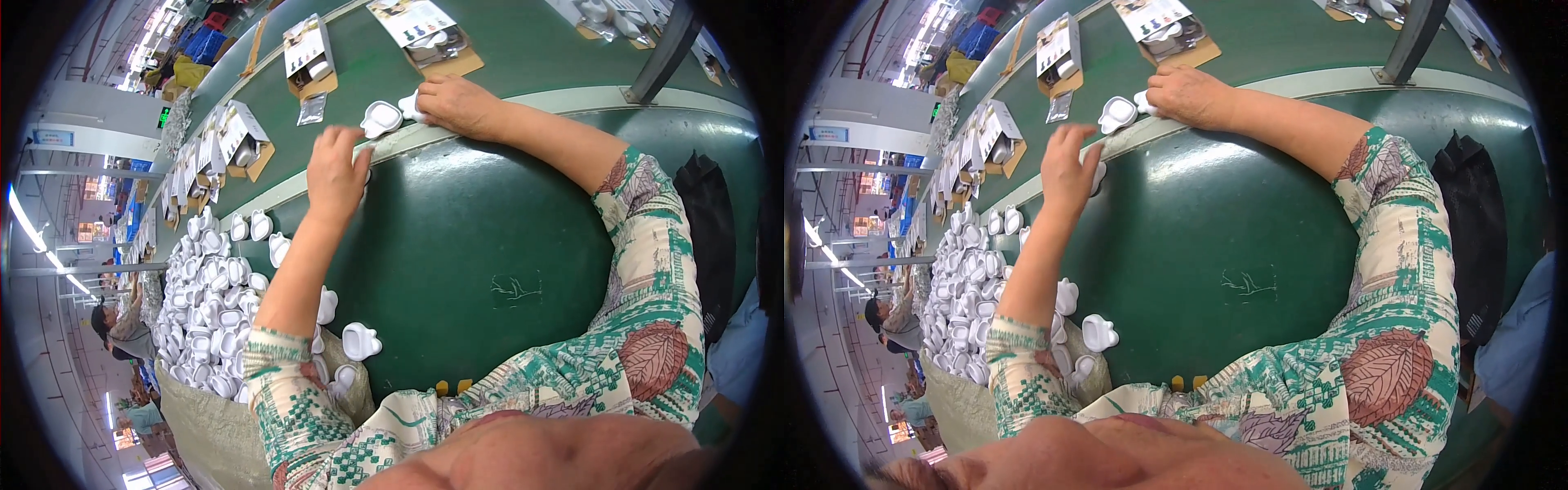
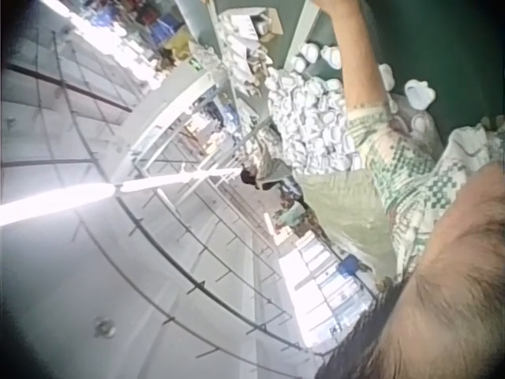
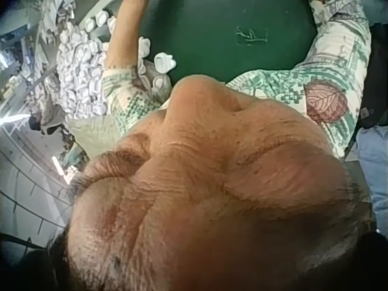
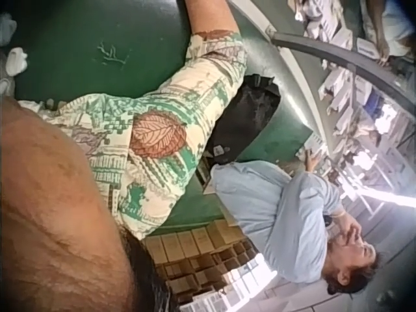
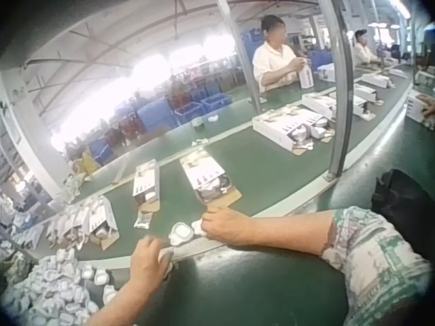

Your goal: The person picks up white plastic inserts from a pile, turns them over, and places them into cardboard boxes. They also move individual inserts around the green work surface and handle small metal components.

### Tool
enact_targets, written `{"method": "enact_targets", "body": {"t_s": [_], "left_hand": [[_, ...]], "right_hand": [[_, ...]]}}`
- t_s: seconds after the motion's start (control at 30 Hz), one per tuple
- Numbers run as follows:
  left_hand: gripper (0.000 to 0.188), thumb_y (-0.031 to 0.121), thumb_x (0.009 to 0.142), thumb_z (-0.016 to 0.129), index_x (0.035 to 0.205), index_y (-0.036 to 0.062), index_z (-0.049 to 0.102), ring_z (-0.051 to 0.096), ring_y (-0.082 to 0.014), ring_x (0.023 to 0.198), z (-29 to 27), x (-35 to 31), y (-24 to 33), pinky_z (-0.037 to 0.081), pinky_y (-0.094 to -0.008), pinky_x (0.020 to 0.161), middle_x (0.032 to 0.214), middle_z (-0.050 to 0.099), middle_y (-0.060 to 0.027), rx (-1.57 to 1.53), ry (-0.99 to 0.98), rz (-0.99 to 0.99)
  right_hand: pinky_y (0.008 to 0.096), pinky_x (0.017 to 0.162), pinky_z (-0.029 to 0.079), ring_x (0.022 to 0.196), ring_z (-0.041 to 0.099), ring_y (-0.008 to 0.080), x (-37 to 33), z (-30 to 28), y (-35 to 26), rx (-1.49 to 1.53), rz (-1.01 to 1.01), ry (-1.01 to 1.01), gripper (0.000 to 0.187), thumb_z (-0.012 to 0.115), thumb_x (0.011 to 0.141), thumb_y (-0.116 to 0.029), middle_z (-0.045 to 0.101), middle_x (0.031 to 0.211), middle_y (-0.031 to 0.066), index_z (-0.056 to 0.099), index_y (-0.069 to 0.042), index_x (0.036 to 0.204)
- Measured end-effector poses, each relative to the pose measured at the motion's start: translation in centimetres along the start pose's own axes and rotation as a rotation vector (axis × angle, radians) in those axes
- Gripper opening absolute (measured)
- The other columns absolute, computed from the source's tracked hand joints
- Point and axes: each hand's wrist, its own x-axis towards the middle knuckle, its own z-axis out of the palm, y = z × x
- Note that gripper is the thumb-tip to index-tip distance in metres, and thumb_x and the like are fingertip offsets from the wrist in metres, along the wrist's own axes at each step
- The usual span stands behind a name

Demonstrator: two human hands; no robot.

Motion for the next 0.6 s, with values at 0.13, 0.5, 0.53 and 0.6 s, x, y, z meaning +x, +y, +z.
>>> {"method": "enact_targets", "body": {"t_s": [0.13,0.5,0.53,0.6], "left_hand": [[0.027,0.013,0.075,0.069,0.097,0.0044,0.057,0.057,-0.0327,0.090,-0.2,-4.4,1.0,0.047,-0.0372,0.076,0.094,0.057,-0.0115,-0.073,-0.171,-0.118],[0.033,-0.001,0.068,0.069,0.097,0.0022,0.054,0.052,-0.0352,0.098,1.2,-6.6,-3.0,0.045,-0.0415,0.085,0.106,0.054,-0.0160,0.119,0.053,-0.137],[0.031,-0.001,0.069,0.068,0.096,0.0027,0.055,0.052,-0.0347,0.096,1.1,-6.6,-3.4,0.045,-0.0407,0.084,0.104,0.055,-0.0152,0.165,0.044,-0.139],[0.032,-0.001,0.068,0.068,0.097,0.0032,0.055,0.052,-0.0348,0.096,1.1,-6.5,-3.8,0.045,-0.0415,0.084,0.102,0.056,-0.0146,0.159,0.016,-0.149]], "right_hand": [[0.0372,0.078,0.046,0.089,0.054,0.0261,-0.6,0.4,0.5,-0.034,-0.002,-0.005,0.016,0.065,0.076,-0.017,0.056,0.085,0.0080,0.057,-0.004,0.081],[0.0381,0.077,0.046,0.091,0.054,0.0257,-0.4,0.3,-0.3,-0.028,0.043,-0.017,0.014,0.063,0.079,-0.017,0.057,0.087,0.0075,0.057,-0.005,0.083],[0.0381,0.077,0.046,0.092,0.054,0.0257,-0.3,0.4,-0.3,-0.035,0.051,-0.019,0.014,0.062,0.079,-0.017,0.057,0.088,0.0076,0.057,-0.005,0.083],[0.0381,0.077,0.046,0.093,0.054,0.0257,-0.1,0.7,0.0,-0.043,0.058,-0.022,0.014,0.062,0.079,-0.017,0.057,0.089,0.0078,0.057,-0.005,0.084]]}}
